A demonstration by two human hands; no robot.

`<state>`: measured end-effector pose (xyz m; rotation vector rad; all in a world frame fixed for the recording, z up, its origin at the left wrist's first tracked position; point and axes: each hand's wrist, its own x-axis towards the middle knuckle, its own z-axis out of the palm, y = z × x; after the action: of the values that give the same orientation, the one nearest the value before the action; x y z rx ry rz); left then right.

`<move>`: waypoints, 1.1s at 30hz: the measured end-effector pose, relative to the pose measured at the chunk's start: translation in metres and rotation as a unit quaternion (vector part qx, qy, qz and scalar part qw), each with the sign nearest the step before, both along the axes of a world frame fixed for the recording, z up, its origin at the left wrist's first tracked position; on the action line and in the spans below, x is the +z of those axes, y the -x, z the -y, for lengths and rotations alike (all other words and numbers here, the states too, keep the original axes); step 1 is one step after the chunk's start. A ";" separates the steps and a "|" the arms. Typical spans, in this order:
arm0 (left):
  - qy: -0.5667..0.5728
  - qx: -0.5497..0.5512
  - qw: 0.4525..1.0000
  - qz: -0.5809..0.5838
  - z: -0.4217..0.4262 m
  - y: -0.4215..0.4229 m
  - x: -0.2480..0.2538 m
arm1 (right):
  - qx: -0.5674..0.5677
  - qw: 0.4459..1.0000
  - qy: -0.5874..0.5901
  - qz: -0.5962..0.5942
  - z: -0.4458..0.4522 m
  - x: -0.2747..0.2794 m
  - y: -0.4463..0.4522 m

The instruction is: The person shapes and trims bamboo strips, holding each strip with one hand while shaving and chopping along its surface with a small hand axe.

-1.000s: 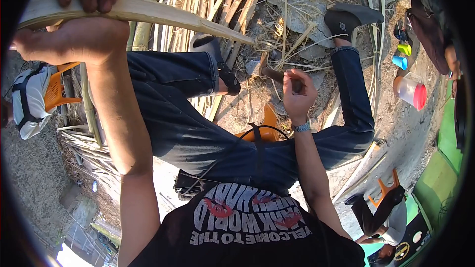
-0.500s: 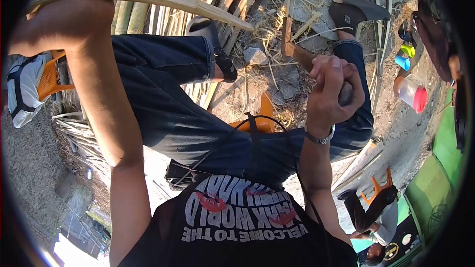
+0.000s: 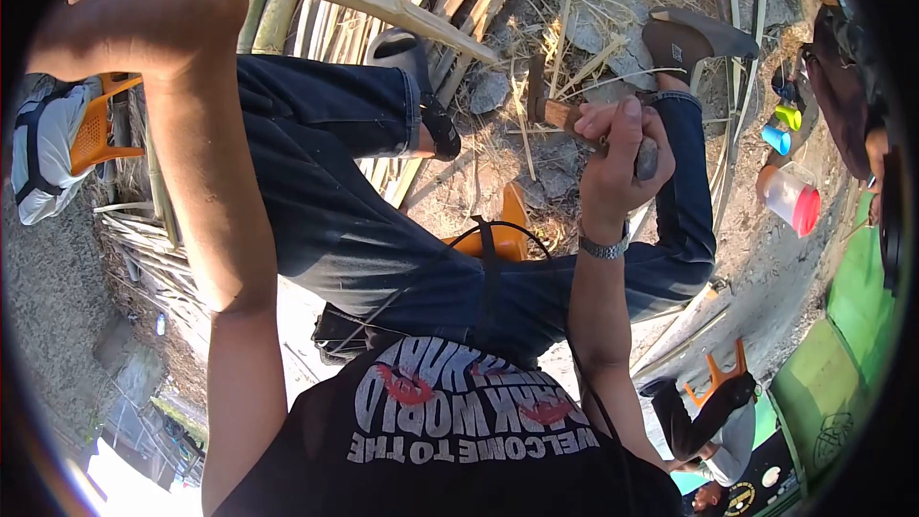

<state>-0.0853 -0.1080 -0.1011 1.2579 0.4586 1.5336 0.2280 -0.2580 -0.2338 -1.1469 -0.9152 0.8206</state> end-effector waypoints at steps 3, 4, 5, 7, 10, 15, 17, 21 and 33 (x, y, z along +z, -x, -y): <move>0.001 0.006 1.000 -0.006 0.001 -0.001 0.000 | -0.009 0.997 -0.055 0.061 0.007 -0.060 0.017; 0.002 0.008 1.000 -0.010 0.002 -0.003 0.001 | -0.007 0.997 -0.007 0.071 0.010 -0.121 0.027; 0.005 0.009 1.000 -0.015 0.003 -0.006 0.002 | -0.006 0.996 0.048 0.081 0.009 -0.171 0.034; 0.010 0.010 1.000 -0.024 0.001 -0.014 0.003 | -0.086 0.970 0.065 0.218 -0.012 -0.166 0.019; 0.014 0.035 0.998 -0.042 -0.001 -0.017 0.003 | -0.028 0.981 0.120 0.153 -0.031 -0.175 -0.014; -0.028 -0.056 0.997 0.041 0.003 -0.004 -0.006 | 0.001 0.934 0.252 0.252 0.010 -0.127 -0.061; -0.028 -0.013 0.999 0.037 0.005 -0.011 -0.004 | 0.009 0.939 0.278 0.203 0.026 -0.116 -0.071; -0.026 0.076 0.997 0.007 0.010 -0.019 -0.003 | 0.131 0.835 0.327 0.422 0.037 -0.132 -0.097; -0.039 0.088 0.995 -0.013 0.011 -0.038 0.002 | 0.210 0.786 0.464 0.351 0.040 -0.124 -0.060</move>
<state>-0.0473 -0.1186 -0.0994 1.3267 0.5435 1.6993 0.2877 -0.2982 -0.3574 -2.2621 -1.4765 1.3121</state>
